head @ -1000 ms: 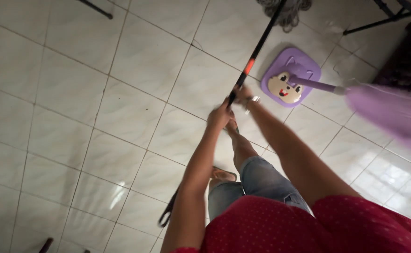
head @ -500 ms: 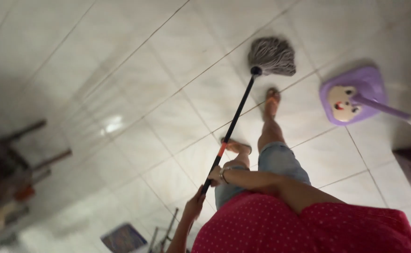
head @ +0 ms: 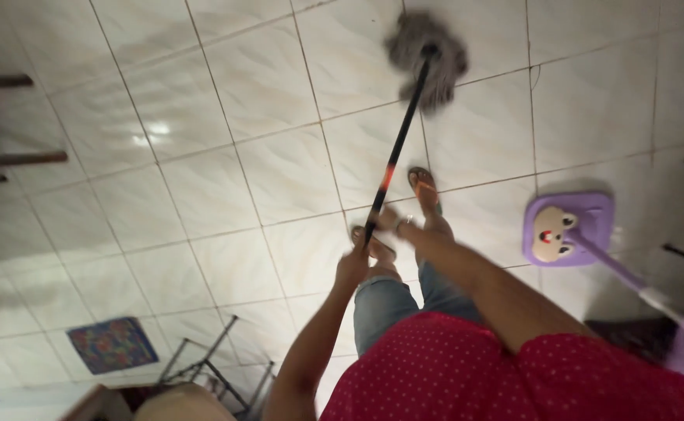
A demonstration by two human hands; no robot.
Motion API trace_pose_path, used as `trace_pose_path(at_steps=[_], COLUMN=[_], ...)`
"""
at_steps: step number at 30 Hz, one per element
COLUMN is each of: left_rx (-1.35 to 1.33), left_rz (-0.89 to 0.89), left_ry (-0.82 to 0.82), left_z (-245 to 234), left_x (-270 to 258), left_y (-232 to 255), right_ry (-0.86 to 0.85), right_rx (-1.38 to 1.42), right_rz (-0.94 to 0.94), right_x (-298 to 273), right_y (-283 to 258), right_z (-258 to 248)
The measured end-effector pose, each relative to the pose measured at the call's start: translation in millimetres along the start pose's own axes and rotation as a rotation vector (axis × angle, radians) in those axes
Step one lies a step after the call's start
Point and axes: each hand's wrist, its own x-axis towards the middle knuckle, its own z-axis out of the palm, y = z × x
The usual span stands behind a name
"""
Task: The recorder is mopping a tiled floor in a dining area around chairs and a table.
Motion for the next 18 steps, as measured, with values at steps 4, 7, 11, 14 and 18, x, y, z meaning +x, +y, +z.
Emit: trace_pose_path(at_steps=[4, 7, 11, 14, 18], left_rx=[-0.017, -0.059, -0.130, -0.162, -0.154], left_rz=[0.040, 0.033, -0.064, -0.122, -0.231], left_ry=[0.067, 0.152, 0.142, 0.138, 0.130], left_z=[5.9, -12.9, -8.2, 36.0, 81.7], left_x=[124.6, 157.1, 132.0, 49.6, -138.6], left_y=[98.2, 138.3, 88.9, -15.2, -87.6], right_ry=[0.339, 0.334, 0.233, -0.203, -0.484], right_rx=[-0.209, -0.033, -0.135, -1.408, -1.251], right_rz=[-0.035, -0.036, 0.040, -0.476, -0.594], right_x=[95.7, 150.1, 162.5, 181.0, -36.0], right_y=[-98.9, -128.6, -105.6, 29.5, -29.7], right_z=[-146.9, -180.7, -145.1, -41.5, 87.8])
